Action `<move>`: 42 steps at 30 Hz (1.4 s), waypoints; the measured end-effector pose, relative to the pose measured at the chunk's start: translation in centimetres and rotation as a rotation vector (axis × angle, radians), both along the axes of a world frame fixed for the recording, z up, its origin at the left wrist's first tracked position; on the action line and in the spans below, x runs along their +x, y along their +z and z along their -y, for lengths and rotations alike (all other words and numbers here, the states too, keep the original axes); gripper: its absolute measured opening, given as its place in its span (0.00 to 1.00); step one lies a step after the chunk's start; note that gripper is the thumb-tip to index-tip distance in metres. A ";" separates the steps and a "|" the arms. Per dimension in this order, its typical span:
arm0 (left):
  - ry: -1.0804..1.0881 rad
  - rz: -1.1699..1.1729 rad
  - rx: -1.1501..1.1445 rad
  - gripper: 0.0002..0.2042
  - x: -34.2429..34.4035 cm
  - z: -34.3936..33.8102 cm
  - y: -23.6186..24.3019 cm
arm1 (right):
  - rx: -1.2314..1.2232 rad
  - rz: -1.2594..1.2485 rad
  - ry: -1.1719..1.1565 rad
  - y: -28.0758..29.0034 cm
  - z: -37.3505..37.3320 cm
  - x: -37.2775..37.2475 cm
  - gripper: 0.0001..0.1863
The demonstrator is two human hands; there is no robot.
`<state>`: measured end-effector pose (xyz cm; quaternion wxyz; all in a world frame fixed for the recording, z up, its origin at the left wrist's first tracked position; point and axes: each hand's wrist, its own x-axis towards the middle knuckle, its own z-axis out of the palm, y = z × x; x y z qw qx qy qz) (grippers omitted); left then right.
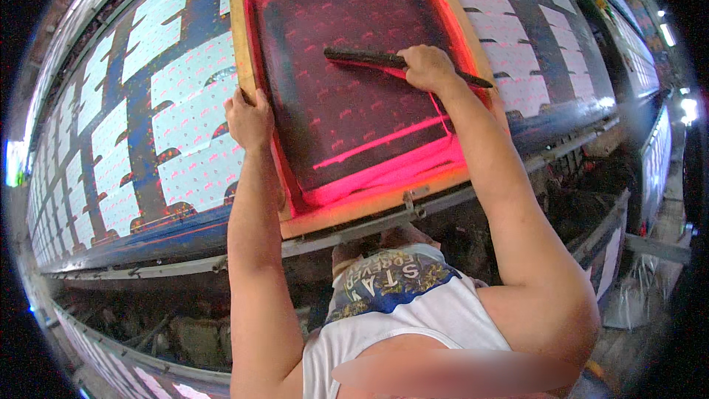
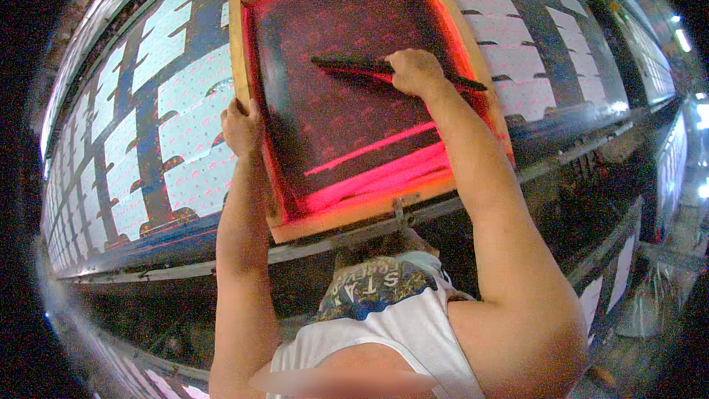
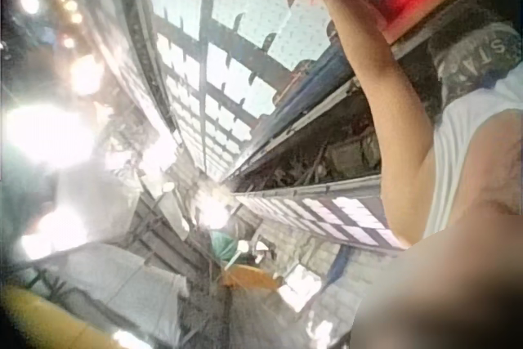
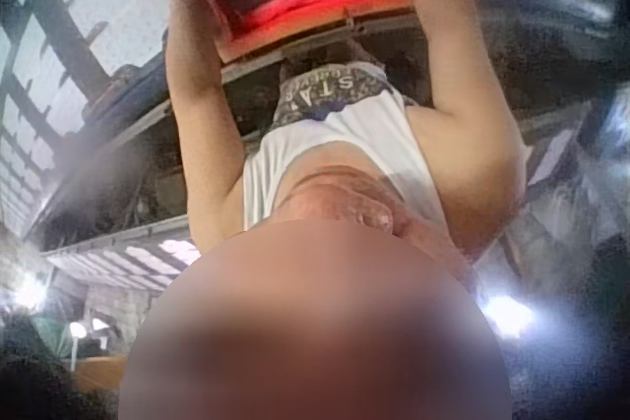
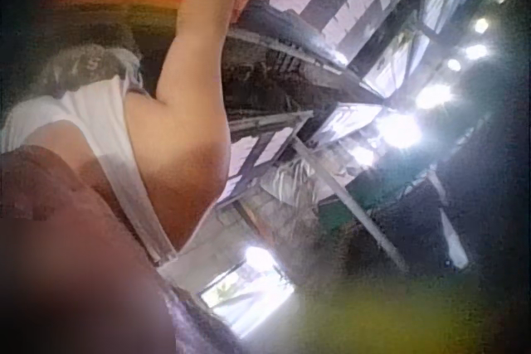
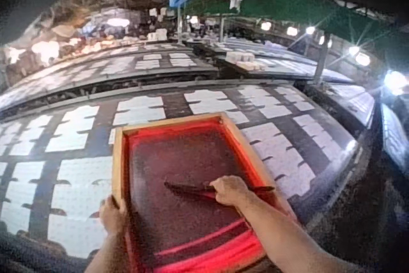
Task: The person repeatedly pulls a squeegee across a screen-printing frame to spread pink ink. They then carry the frame to a workbench, pour more pink ink onto it, and clean the squeegee in a red liquid bath before returning to the frame.
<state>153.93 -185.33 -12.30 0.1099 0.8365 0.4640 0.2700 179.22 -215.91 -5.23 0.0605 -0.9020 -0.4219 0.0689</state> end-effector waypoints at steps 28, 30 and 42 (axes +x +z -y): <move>0.236 -0.394 -0.026 0.37 0.9 4.1 1.1 | 0.417 -0.313 0.498 -4.8 17.0 -14.8 0.28; 0.250 -0.438 0.004 0.38 1.1 4.1 1.1 | 0.574 -0.223 0.450 -4.7 19.9 -9.9 0.25; 0.272 -0.434 -0.043 0.35 1.5 4.1 0.7 | 1.233 -0.594 -0.219 -15.1 28.5 5.7 0.34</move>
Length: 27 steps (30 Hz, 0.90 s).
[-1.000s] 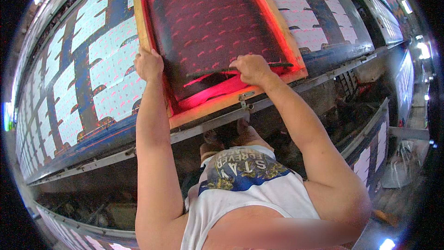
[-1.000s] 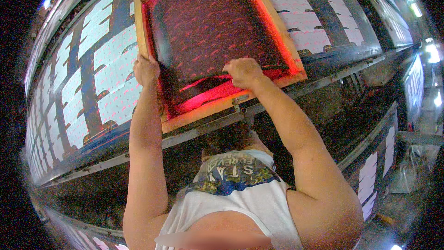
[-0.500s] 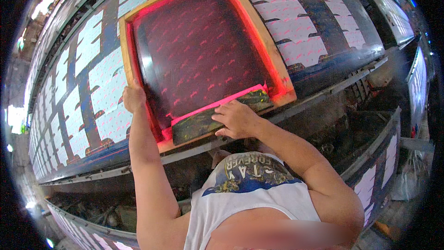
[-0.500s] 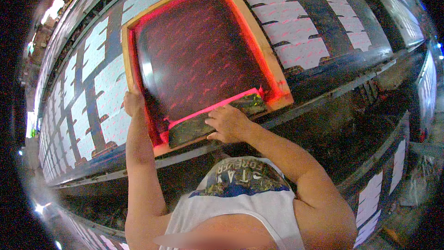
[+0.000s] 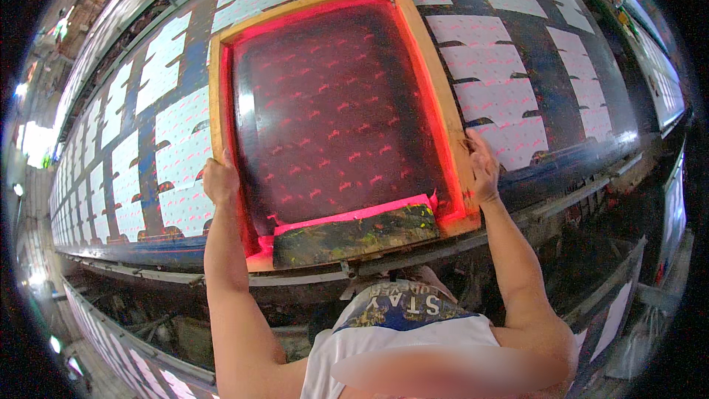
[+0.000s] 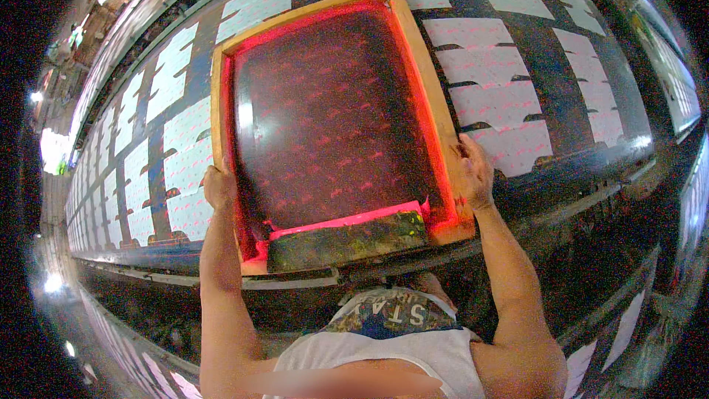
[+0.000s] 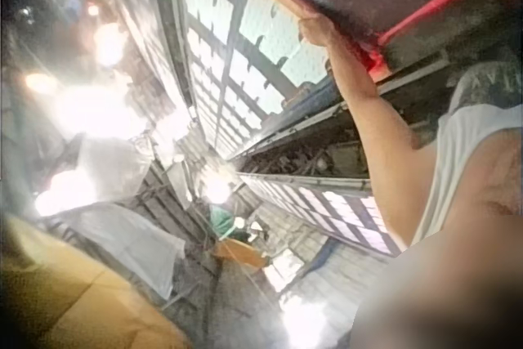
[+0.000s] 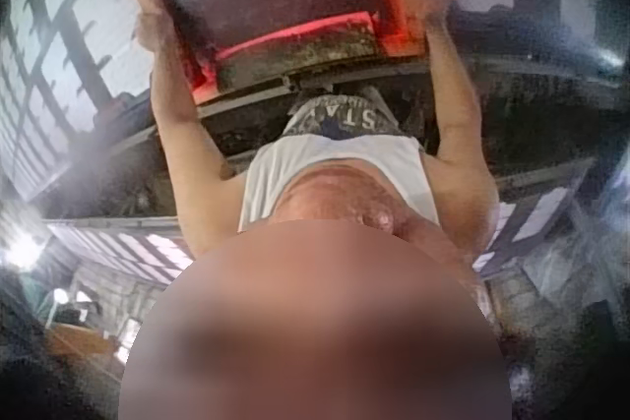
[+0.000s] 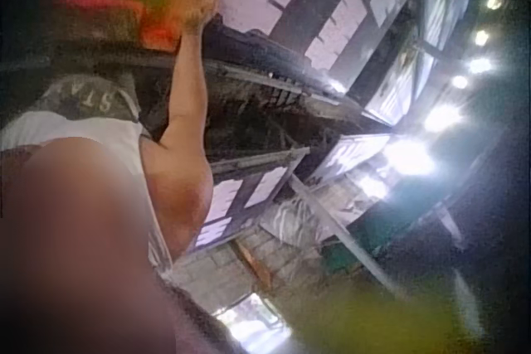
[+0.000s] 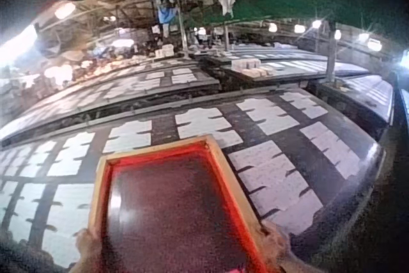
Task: The person repeatedly pulls a squeegee across a screen-printing frame to spread pink ink. They then carry the frame to a workbench, pour more pink ink onto it, and clean the squeegee in a red liquid bath before returning to the frame.
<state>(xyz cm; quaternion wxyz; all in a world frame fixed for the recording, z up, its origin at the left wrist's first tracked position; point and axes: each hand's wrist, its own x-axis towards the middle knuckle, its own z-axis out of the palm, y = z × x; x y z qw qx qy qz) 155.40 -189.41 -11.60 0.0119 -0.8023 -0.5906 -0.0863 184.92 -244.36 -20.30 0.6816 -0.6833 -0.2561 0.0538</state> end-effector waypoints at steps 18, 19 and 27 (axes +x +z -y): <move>-0.083 0.101 -0.182 0.41 -1.9 -4.7 -0.8 | 0.238 -0.249 0.140 12.9 0.2 -1.0 0.45; -0.099 0.114 -0.151 0.41 -2.4 -5.0 -0.2 | 0.227 -0.216 0.140 13.9 0.0 -1.0 0.45; -0.162 0.057 0.016 0.38 -13.0 -7.2 10.3 | 0.198 -0.205 0.187 14.6 -2.9 -5.3 0.45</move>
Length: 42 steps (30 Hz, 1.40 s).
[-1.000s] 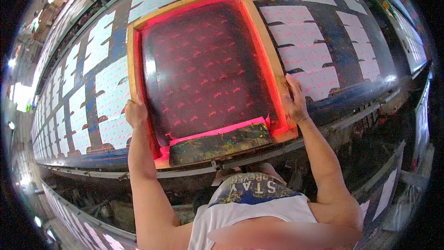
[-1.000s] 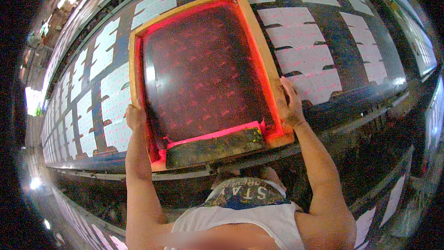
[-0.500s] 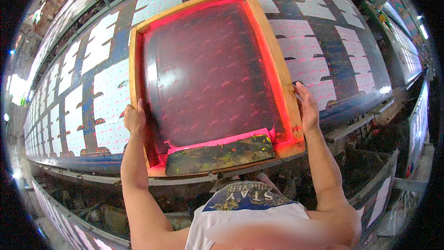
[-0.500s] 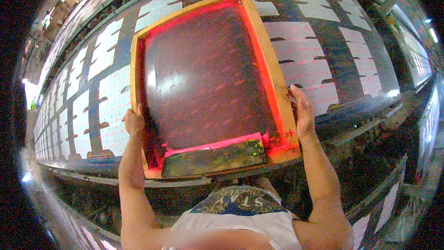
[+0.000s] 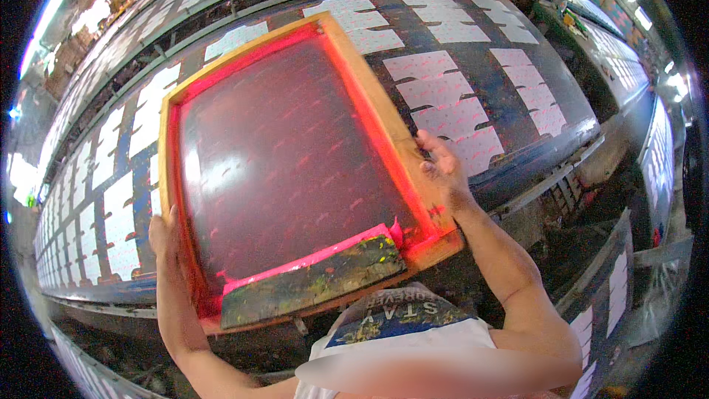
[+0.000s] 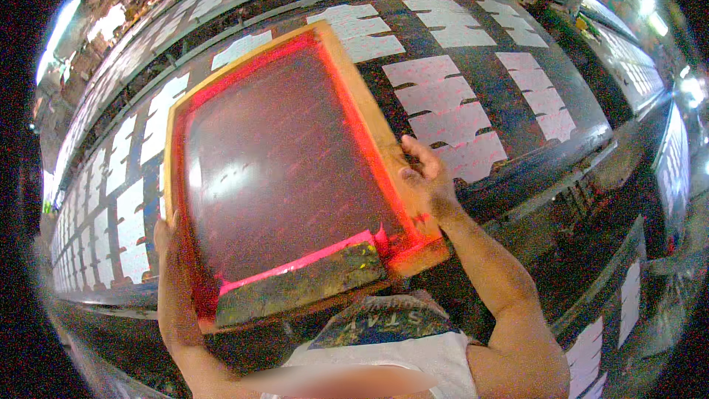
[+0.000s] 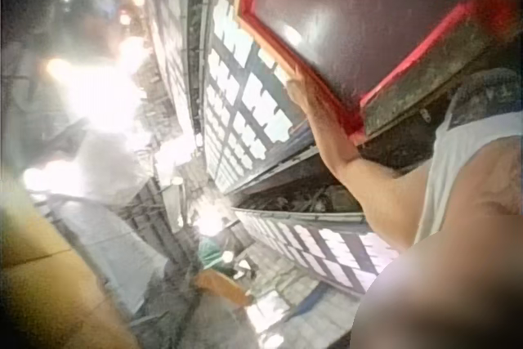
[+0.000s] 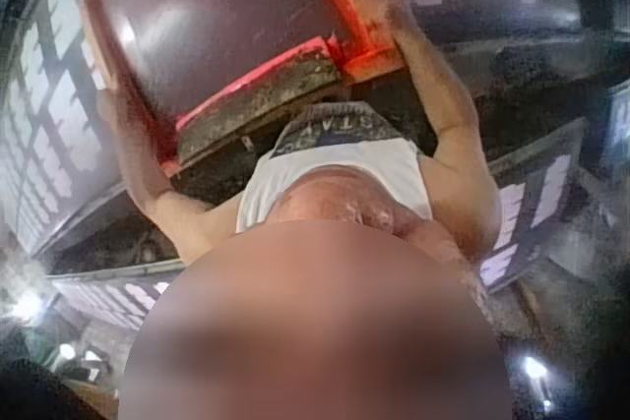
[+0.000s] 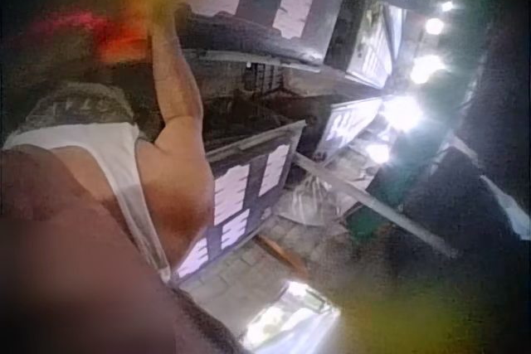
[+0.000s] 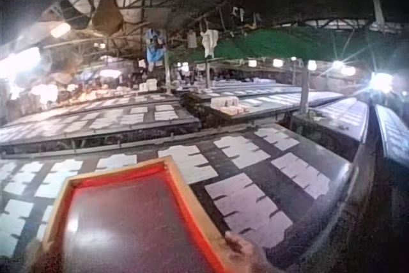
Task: The person repeatedly pulls a squeegee across a screen-printing frame to spread pink ink. They then carry the frame to a workbench, pour more pink ink onto it, and clean the squeegee in a red liquid bath before returning to the frame.
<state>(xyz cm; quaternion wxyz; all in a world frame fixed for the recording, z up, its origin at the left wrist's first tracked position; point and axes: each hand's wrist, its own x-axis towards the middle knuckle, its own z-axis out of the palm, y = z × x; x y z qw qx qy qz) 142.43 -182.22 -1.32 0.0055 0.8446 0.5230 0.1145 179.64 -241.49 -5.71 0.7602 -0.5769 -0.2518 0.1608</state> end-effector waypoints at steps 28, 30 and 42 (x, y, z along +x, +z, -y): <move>0.212 0.438 -0.438 0.23 -24.6 10.1 -1.4 | 0.008 -0.168 0.344 -1.3 -1.7 -6.4 0.42; 0.156 0.461 -0.463 0.24 -21.7 8.0 -1.6 | -0.071 -0.136 0.301 -0.1 0.4 -6.2 0.42; -0.101 0.518 -0.632 0.28 -12.4 6.5 -3.6 | -0.083 0.105 -0.086 4.9 6.5 -10.3 0.43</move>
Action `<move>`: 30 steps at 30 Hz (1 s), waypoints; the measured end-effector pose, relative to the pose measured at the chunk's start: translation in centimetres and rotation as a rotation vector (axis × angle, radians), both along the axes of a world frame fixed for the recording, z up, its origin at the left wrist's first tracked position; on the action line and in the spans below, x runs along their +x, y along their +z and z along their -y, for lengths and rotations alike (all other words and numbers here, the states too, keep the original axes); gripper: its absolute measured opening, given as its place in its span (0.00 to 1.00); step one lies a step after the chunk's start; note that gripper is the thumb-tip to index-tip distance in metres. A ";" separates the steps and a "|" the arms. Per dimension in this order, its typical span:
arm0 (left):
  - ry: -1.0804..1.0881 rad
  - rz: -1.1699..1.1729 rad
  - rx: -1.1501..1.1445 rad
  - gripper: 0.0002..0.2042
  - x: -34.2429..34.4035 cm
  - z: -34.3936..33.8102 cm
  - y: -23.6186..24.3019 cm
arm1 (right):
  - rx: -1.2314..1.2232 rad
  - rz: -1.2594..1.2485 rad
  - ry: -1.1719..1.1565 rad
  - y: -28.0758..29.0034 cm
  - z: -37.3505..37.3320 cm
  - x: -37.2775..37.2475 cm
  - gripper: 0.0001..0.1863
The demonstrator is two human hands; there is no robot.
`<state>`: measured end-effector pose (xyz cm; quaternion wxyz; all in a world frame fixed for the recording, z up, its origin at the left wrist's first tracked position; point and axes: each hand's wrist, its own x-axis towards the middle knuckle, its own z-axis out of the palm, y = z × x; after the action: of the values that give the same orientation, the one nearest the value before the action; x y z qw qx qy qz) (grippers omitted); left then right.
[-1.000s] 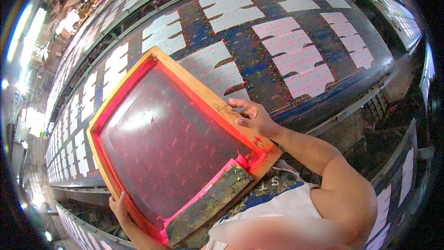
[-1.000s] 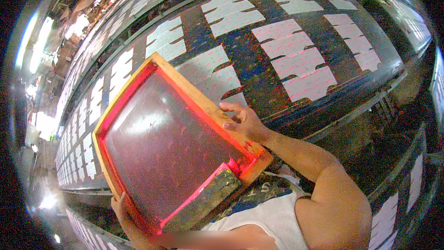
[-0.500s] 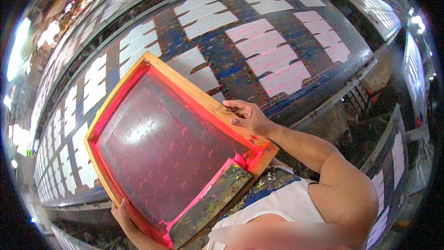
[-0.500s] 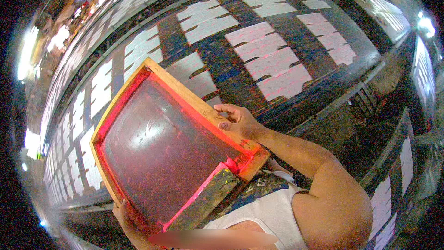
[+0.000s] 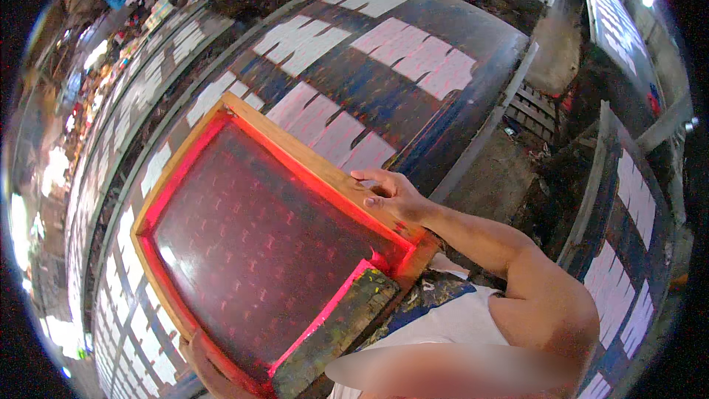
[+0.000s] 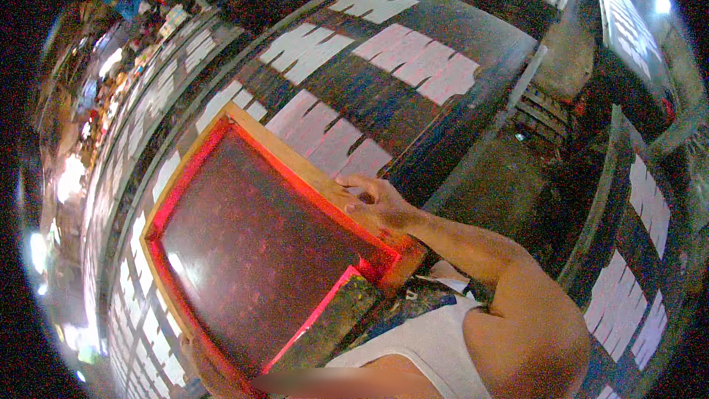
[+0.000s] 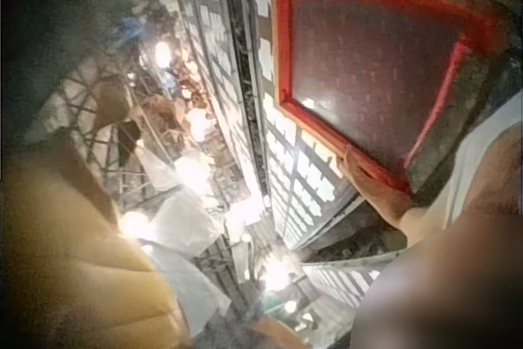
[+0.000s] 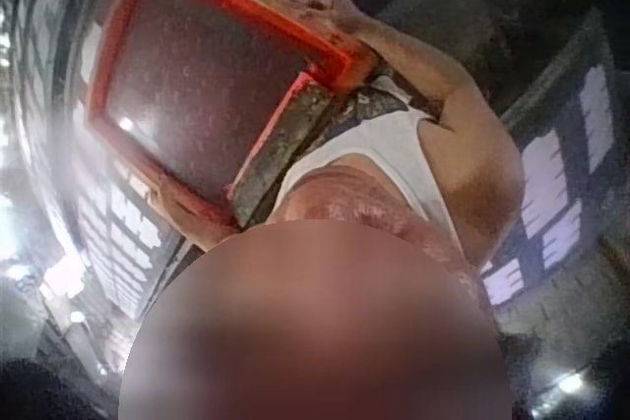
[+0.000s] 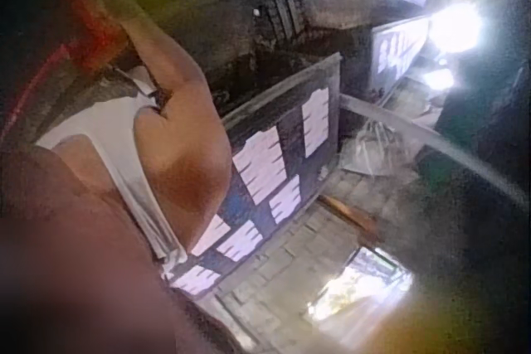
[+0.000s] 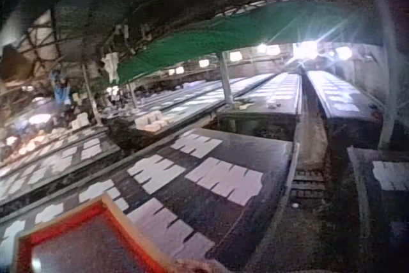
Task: The person repeatedly pulls a squeegee across a screen-printing frame to spread pink ink. They then carry the frame to a workbench, pour more pink ink onto it, and clean the squeegee in a red liquid bath before returning to the frame.
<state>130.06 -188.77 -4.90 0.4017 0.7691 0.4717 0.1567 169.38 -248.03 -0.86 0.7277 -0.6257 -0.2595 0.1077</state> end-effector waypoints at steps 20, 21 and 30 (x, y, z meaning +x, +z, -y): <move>-0.447 0.093 0.108 0.29 21.0 -16.9 11.4 | 0.049 0.110 -0.471 8.5 -4.5 -14.6 0.39; -0.466 0.098 0.095 0.29 21.9 -17.2 11.3 | 0.042 0.117 -0.486 9.2 -4.7 -15.0 0.39; -0.538 0.103 0.094 0.30 27.8 -19.4 12.2 | -0.056 0.083 -0.537 13.4 -7.1 -17.4 0.38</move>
<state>157.90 -169.33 7.33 0.4161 0.8757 0.2215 0.1050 152.01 -240.96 12.58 0.7015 -0.6957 -0.1108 -0.1077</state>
